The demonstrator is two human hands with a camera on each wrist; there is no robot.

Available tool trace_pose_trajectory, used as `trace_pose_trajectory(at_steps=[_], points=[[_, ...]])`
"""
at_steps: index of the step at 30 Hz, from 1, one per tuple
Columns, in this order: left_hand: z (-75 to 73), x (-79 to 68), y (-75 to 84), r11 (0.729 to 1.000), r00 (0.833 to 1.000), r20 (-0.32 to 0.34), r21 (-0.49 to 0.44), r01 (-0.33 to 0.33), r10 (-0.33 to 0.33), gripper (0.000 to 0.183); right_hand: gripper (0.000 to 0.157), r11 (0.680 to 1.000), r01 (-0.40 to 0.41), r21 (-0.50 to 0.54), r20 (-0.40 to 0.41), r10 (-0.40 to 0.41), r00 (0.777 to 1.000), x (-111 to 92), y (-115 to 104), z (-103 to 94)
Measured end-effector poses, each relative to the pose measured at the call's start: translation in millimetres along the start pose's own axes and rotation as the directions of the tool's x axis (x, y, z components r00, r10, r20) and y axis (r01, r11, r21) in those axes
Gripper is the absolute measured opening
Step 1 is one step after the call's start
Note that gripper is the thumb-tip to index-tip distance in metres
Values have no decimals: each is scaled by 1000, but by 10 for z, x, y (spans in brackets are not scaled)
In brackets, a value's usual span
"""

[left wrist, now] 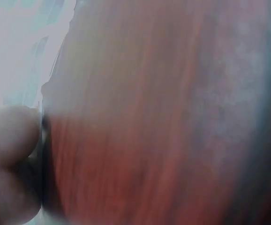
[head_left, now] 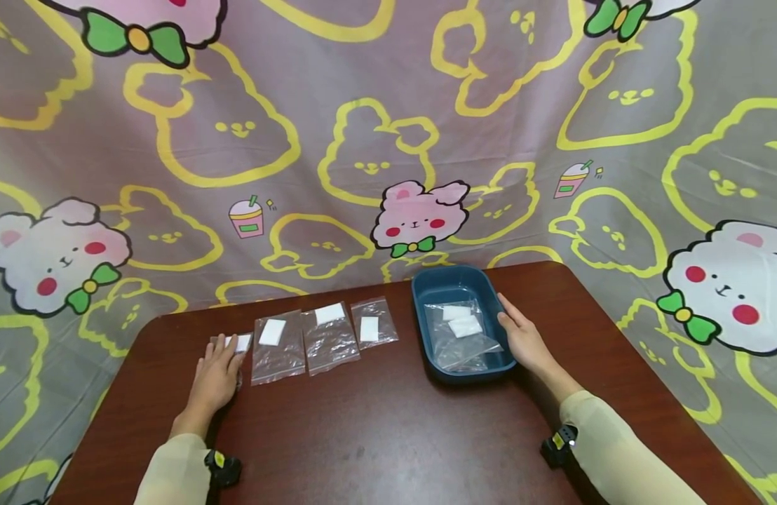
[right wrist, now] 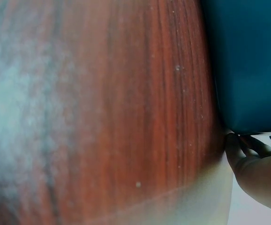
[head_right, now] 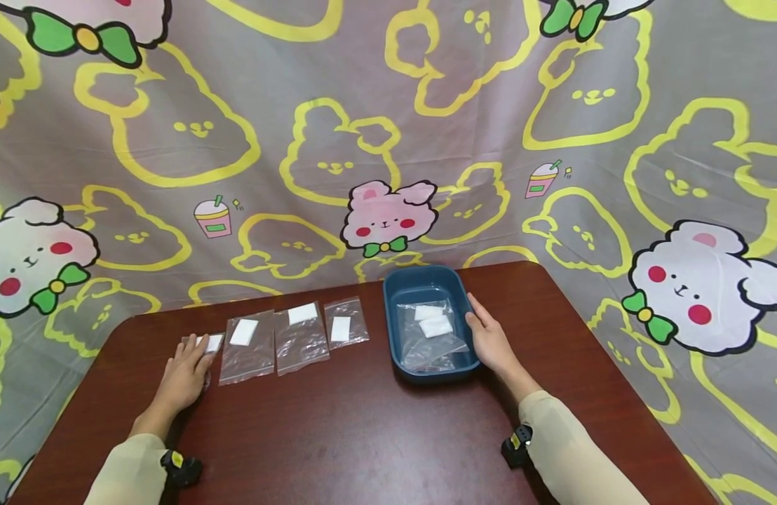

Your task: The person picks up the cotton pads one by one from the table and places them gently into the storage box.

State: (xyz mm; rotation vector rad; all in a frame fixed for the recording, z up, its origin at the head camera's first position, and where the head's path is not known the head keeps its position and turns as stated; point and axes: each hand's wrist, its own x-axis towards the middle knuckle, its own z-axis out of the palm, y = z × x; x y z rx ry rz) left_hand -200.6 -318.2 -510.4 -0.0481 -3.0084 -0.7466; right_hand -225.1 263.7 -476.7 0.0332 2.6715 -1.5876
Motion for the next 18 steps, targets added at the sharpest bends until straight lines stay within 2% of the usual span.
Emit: trace_pose_trajectory(at_steps=[7,18], points=[[-11,40,10,999,1000,5,-26,29,-29,50,54,1000,1,3,-5,-1,1000,20,21,10],[9,59,20,999,998,-26,-6,53,-53,48,54,1000,12,8,-15,-12,1000,12,30,13]])
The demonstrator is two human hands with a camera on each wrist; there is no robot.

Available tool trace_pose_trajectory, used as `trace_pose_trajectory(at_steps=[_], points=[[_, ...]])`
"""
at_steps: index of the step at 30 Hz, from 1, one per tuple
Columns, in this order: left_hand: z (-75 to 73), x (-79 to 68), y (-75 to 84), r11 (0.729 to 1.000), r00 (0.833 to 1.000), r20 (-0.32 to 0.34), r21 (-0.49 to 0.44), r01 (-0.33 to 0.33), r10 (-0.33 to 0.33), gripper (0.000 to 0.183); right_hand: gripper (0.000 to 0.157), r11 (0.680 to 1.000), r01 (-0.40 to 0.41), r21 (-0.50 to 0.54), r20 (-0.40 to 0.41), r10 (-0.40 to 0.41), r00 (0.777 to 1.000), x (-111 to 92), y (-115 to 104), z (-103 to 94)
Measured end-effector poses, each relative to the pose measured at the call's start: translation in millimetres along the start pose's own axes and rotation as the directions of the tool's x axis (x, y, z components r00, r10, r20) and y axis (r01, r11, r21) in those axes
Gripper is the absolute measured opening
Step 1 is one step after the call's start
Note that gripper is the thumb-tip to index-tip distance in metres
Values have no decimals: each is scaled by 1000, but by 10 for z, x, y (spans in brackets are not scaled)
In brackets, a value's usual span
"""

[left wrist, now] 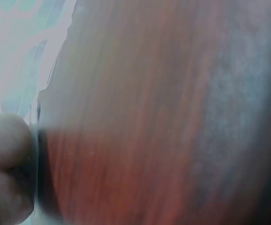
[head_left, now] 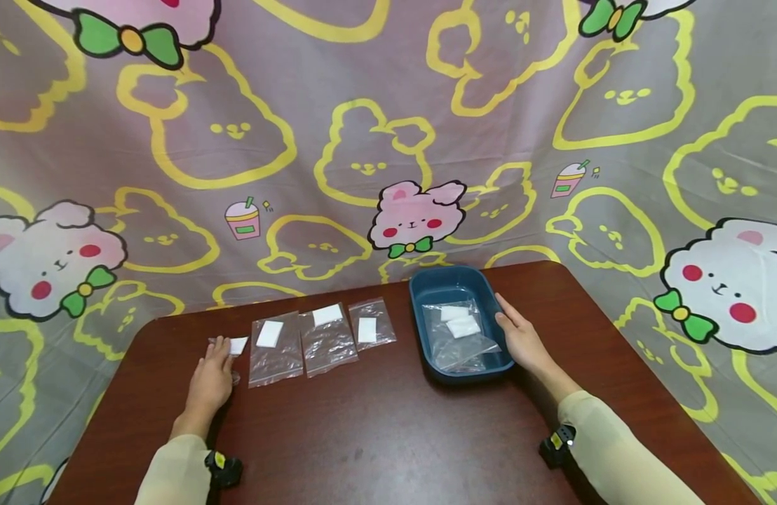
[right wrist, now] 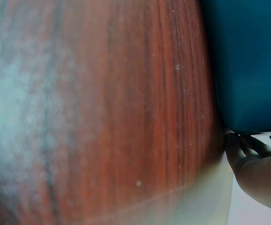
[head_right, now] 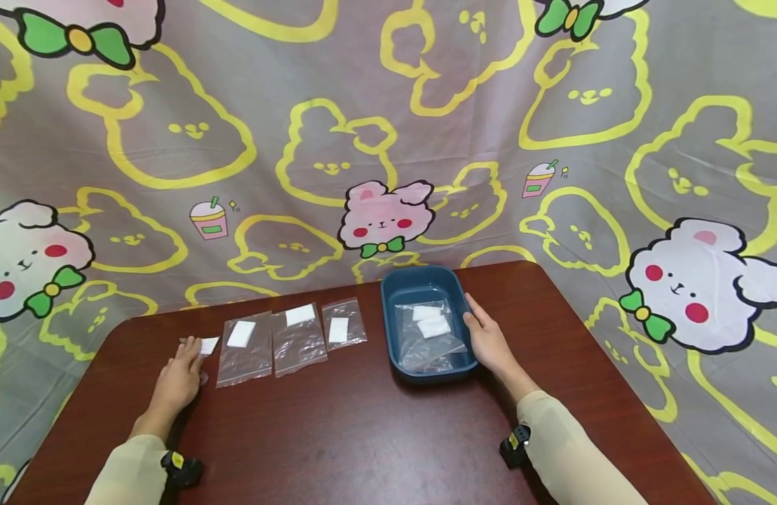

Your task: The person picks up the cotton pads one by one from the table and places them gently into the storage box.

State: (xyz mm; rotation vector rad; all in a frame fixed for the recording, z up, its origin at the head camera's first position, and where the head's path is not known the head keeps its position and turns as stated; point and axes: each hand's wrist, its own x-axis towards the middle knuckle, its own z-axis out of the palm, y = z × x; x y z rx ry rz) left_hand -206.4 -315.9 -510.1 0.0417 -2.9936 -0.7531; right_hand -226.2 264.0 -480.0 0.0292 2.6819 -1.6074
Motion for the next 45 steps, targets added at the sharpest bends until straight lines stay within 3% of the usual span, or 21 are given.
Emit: trace_pose_trajectory(at_steps=[5,13,24,33,45], points=[[-4,-18,5,1000,1000,-17,-10,6,-7,48,53,1000,-1,-4,-3,1,1000,-8,-15,-2],[-22,-37,2,1000,1000,18,-13,24,-24,49,54,1000,4,-14,-4,-4,1000,-4,-17,1],[-126,-68,78,997,996,-68,37,-62,64,44,54,999,8,-33,2,-8,1000,-7,-11,-17],[-354,-25,206,992,981,-151,47,-113,119,41,54,1000,-3,-18,0,3,1000,-19,-16,-15],[-752,5,327,986,968,-193,74,-148,160,41,54,1000,-2,-7,-7,2,1000,-2,8,9]])
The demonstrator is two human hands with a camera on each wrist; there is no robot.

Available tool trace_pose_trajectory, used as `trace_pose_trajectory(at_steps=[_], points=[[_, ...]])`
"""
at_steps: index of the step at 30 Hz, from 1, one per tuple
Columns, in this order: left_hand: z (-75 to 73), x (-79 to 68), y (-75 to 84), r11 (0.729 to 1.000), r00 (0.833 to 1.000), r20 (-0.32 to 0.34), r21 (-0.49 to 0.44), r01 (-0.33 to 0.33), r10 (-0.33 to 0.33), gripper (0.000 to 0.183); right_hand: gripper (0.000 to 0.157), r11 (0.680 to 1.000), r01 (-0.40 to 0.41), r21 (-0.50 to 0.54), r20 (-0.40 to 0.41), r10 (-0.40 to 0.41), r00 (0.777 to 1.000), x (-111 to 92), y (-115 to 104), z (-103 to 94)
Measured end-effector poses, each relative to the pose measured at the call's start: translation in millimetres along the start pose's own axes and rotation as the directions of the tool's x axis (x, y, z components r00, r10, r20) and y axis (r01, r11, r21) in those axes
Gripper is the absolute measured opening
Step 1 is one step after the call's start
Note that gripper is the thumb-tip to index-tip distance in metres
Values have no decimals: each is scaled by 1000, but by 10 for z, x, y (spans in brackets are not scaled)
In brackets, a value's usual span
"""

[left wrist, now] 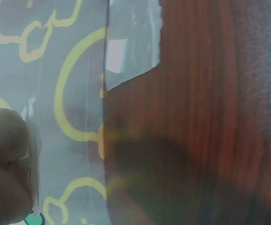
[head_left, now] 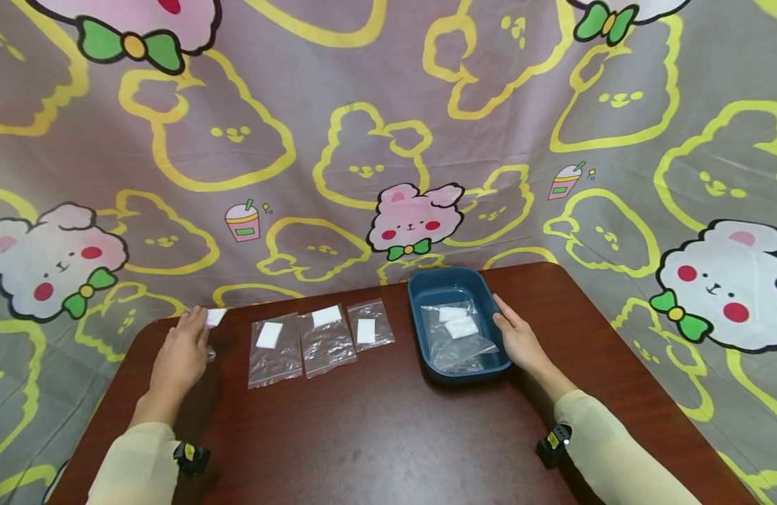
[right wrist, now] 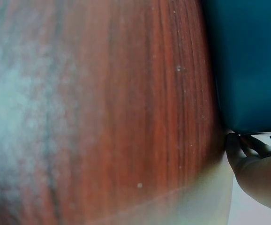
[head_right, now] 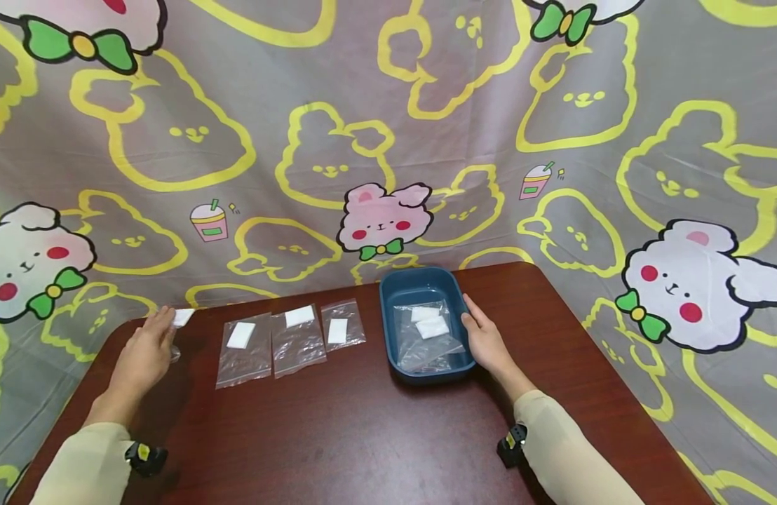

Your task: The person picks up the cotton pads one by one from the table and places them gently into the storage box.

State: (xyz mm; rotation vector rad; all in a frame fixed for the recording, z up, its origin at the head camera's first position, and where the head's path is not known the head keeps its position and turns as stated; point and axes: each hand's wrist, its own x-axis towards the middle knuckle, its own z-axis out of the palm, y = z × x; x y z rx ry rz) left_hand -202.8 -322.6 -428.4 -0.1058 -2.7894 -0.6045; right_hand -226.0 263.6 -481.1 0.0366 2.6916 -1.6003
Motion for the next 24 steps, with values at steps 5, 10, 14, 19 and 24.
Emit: trace_pose_trajectory(at_steps=[5,10,14,19,24], points=[[-99,35,29,1000,999,-46,5,-26,26,41,55,1000,-2,-6,14,2,1000,-9,-13,-4],[-158,76,44,1000,997,-67,3,-29,29,42,55,1000,-22,-15,26,23,999,-25,-20,-14],[-172,95,63,1000,997,-75,10,-27,28,41,54,1000,-22,-11,24,22,999,-32,-14,-6],[-175,128,97,999,997,-67,4,-37,37,41,54,1000,-20,2,15,20,1000,-16,14,9],[-173,180,146,999,998,-54,6,-45,45,42,54,1000,-13,7,10,13,1000,0,9,3]])
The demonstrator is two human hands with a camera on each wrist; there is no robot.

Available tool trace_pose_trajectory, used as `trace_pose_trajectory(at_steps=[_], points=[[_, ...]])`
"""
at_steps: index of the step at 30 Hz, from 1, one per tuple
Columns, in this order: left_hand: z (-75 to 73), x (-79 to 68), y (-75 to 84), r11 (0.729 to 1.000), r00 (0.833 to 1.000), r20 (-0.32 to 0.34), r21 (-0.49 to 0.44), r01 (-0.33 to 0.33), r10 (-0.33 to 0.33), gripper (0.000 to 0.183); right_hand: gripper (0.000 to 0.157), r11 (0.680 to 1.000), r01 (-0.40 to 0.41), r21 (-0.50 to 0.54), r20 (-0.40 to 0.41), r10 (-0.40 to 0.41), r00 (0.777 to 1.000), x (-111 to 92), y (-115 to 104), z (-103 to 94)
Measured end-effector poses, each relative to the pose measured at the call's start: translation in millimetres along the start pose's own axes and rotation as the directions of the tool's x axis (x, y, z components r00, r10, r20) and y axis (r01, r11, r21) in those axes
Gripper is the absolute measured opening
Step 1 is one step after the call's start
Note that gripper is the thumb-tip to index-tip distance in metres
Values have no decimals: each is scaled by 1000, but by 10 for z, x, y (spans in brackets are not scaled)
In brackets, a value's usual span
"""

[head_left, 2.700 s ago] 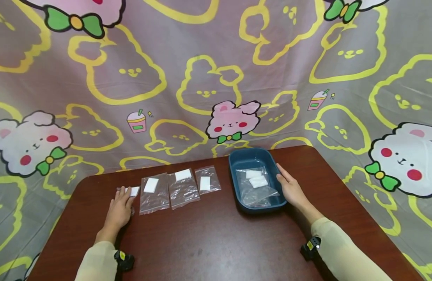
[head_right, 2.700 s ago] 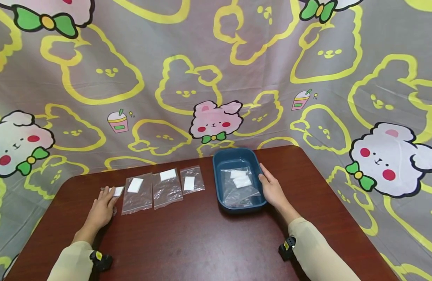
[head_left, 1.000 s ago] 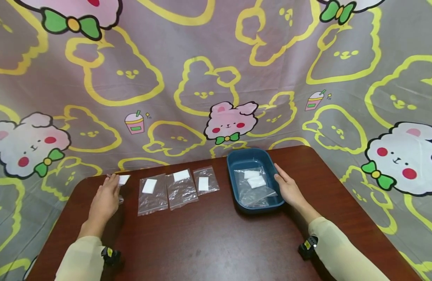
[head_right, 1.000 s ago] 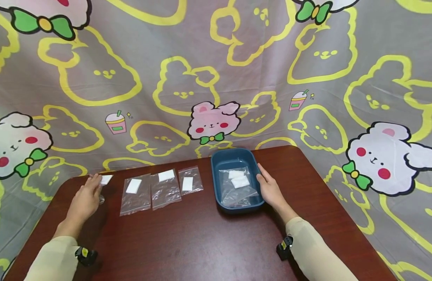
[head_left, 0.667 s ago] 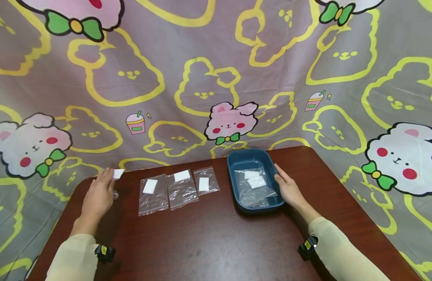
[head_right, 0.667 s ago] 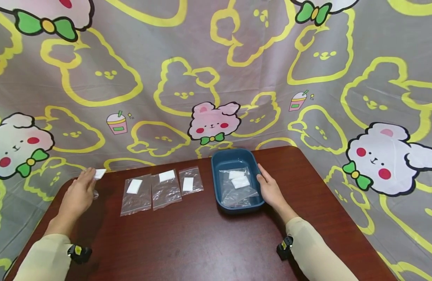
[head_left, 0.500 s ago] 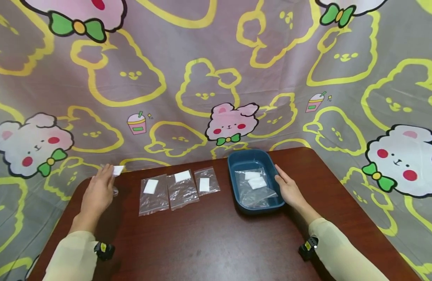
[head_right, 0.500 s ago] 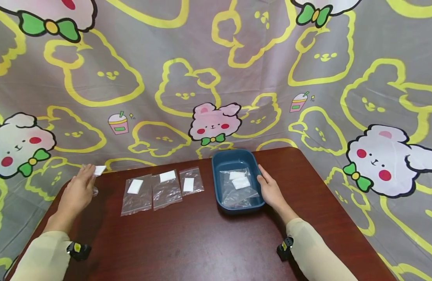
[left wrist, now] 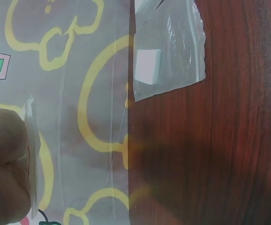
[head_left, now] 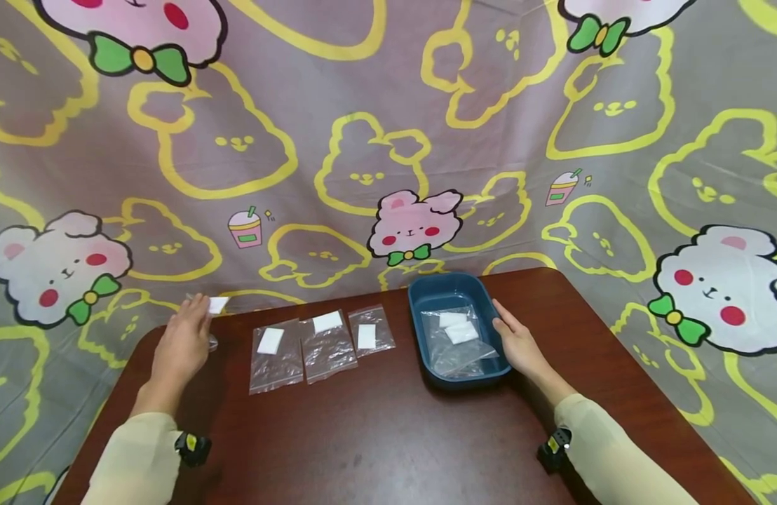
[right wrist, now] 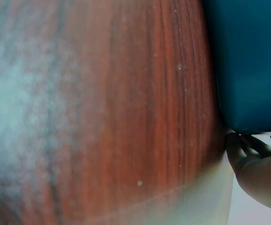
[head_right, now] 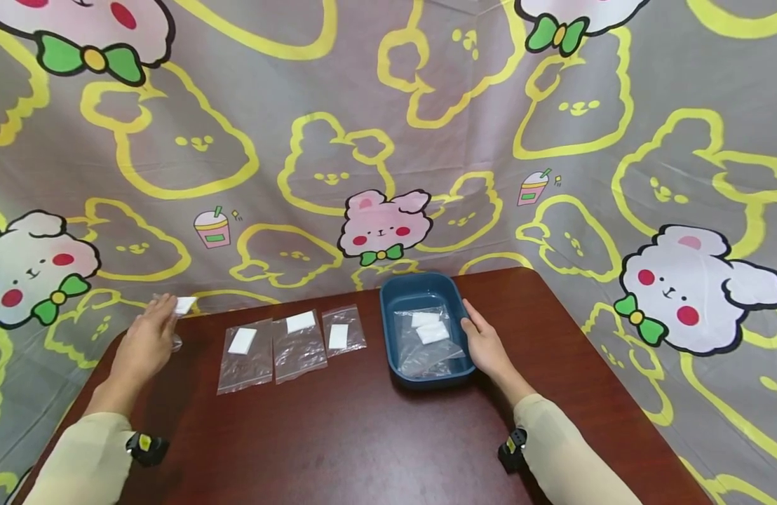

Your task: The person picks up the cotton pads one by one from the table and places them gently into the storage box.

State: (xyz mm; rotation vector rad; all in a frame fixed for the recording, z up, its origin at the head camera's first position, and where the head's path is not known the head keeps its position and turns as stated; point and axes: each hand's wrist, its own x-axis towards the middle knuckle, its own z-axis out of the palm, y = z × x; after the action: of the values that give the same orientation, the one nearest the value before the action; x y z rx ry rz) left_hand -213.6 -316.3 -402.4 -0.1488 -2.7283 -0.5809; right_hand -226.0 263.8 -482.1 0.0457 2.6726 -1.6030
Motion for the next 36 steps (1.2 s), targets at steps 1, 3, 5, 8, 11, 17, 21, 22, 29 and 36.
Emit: trace_pose_trajectory(at_steps=[1,3,5,8,11,17,21,22,29,36], points=[[9,8,6,1000,1000,0,-1,-3,3,42,54,1000,3,0,-2,-3,1000,1,-4,-2],[34,23,16,1000,1000,-5,-6,-13,13,42,54,1000,5,0,-4,-5,1000,3,-10,-6],[61,37,34,1000,1000,-13,-8,-22,22,41,54,1000,4,0,-3,-4,1000,5,-15,-11],[106,67,72,1000,1000,-15,-14,-28,28,41,54,1000,-1,-2,-8,1,1000,6,-21,-15],[144,106,135,1000,1000,9,-14,-22,22,41,53,1000,2,-4,-16,-2,1000,7,-26,-13],[228,192,295,999,999,26,-30,-30,31,42,53,1000,17,-2,-26,-17,1000,-5,-18,-10],[295,230,387,998,999,18,-41,-47,48,41,53,1000,14,5,-13,-14,1000,-16,-18,1],[314,238,403,998,999,17,-42,-48,48,41,53,1000,14,4,-10,-14,1000,-16,-17,2],[389,311,527,997,998,31,-46,-55,57,42,53,1000,21,2,-18,-21,1000,-18,-26,5],[432,376,655,997,996,49,-38,-68,69,42,53,1000,19,3,-17,-19,1000,-17,-16,0]])
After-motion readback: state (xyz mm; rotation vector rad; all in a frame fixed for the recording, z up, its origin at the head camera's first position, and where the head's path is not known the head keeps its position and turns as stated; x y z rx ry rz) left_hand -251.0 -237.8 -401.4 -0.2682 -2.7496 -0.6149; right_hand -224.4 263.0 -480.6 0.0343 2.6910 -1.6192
